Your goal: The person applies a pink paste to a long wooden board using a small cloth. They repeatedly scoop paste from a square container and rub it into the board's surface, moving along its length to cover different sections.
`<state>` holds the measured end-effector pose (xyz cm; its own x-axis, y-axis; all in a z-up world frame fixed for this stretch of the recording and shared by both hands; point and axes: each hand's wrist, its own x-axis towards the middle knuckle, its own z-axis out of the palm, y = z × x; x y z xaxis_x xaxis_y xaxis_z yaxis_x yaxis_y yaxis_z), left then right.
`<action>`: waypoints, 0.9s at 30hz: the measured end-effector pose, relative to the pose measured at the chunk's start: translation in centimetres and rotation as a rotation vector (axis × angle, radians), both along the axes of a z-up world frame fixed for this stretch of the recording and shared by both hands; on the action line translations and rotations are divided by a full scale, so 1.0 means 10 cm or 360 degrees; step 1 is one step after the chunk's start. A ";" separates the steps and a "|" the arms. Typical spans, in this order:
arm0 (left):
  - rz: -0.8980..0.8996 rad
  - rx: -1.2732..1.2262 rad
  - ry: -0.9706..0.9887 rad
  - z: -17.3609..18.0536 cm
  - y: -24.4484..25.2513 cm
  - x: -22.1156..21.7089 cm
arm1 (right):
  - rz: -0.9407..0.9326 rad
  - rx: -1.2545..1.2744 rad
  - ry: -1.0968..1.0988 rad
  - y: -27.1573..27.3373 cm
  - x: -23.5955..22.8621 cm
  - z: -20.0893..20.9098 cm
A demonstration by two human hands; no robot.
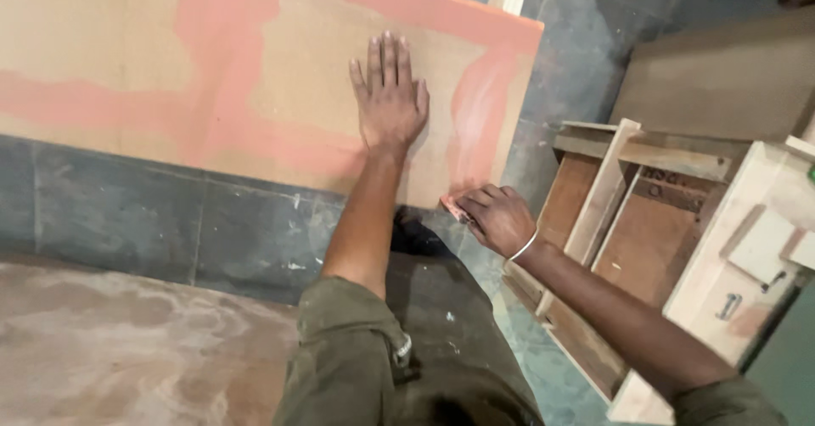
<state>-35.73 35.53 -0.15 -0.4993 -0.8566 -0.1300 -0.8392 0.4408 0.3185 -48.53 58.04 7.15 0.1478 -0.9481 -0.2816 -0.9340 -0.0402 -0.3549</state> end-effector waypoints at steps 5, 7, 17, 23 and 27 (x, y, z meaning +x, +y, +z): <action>-0.0084 0.0142 -0.0041 0.09 0.19 0.15 | -0.0105 -0.0057 0.0119 -0.34 -0.54 0.08; -0.0106 0.0215 -0.0133 0.16 0.37 0.21 | -0.0072 -0.0300 -0.0021 -0.38 -0.63 0.00; -0.0014 0.0209 -0.0117 0.35 0.81 0.43 | 0.0016 -0.0137 0.0374 0.08 -0.50 -0.06; 0.0308 0.0139 0.0373 0.34 1.73 1.01 | -0.0281 -0.0494 0.0129 -0.69 -0.82 -0.28; 0.0504 0.0102 0.0494 0.22 2.01 1.45 | -0.0259 -0.0001 -0.0132 -0.15 -0.17 -0.24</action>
<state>-21.19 55.62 2.01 -0.2374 -0.9686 -0.0734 -0.7900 0.1486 0.5948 -50.28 56.49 4.78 0.0154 -0.9615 -0.2744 -0.8957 0.1087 -0.4312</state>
